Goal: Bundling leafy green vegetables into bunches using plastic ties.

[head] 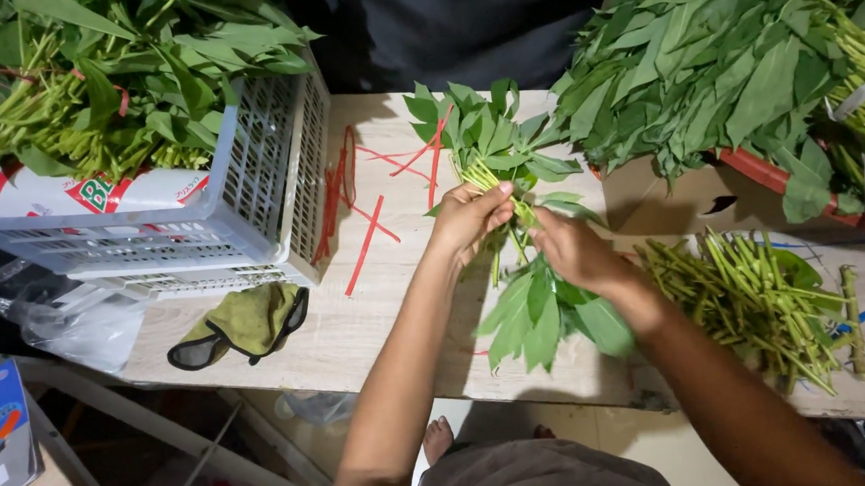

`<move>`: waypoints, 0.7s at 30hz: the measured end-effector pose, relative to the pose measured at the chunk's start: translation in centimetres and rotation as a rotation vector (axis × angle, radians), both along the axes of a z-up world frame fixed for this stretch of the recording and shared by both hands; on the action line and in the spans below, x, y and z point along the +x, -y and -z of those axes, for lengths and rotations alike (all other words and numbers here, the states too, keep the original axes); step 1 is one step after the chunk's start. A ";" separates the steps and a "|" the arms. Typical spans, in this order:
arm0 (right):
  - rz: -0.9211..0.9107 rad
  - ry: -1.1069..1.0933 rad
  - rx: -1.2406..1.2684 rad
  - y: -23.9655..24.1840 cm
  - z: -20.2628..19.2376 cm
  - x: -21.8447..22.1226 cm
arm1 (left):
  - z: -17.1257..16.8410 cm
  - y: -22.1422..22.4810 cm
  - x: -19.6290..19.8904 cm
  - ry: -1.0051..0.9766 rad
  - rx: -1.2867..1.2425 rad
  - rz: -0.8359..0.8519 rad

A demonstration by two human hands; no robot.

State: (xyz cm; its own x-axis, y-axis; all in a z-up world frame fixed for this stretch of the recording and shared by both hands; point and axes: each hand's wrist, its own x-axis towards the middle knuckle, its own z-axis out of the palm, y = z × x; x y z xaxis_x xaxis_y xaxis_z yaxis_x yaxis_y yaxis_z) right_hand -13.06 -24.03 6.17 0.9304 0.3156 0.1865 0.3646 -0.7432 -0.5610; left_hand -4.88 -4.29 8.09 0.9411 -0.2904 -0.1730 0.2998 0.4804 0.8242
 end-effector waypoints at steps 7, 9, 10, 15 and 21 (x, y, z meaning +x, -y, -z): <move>0.049 -0.196 0.010 0.5 -3.7 -1.1 | -4.4 -5.7 -4.3 0.104 0.321 0.067; 0.066 -0.234 -0.090 0.6 -3.4 -0.7 | -3.8 -7.7 -5.5 0.224 1.150 0.056; 0.060 -0.234 -0.090 0.6 -3.2 -0.5 | 2.2 -9.0 -4.2 0.220 1.151 0.051; -0.007 -0.245 0.047 0.4 -2.1 -0.1 | 2.2 -9.3 -11.0 -0.038 1.608 0.335; -0.057 -0.319 0.254 0.0 -2.1 -0.3 | 7.7 -7.0 -11.7 -0.092 1.601 0.158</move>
State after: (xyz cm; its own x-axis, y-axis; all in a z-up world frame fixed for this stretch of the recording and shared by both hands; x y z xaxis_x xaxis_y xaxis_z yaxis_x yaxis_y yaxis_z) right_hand -13.37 -24.01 8.27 0.9365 0.3494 -0.0303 0.1789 -0.5503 -0.8156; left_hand -16.60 2.76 0.36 0.8907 0.1469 -0.4302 0.3347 -0.8524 0.4018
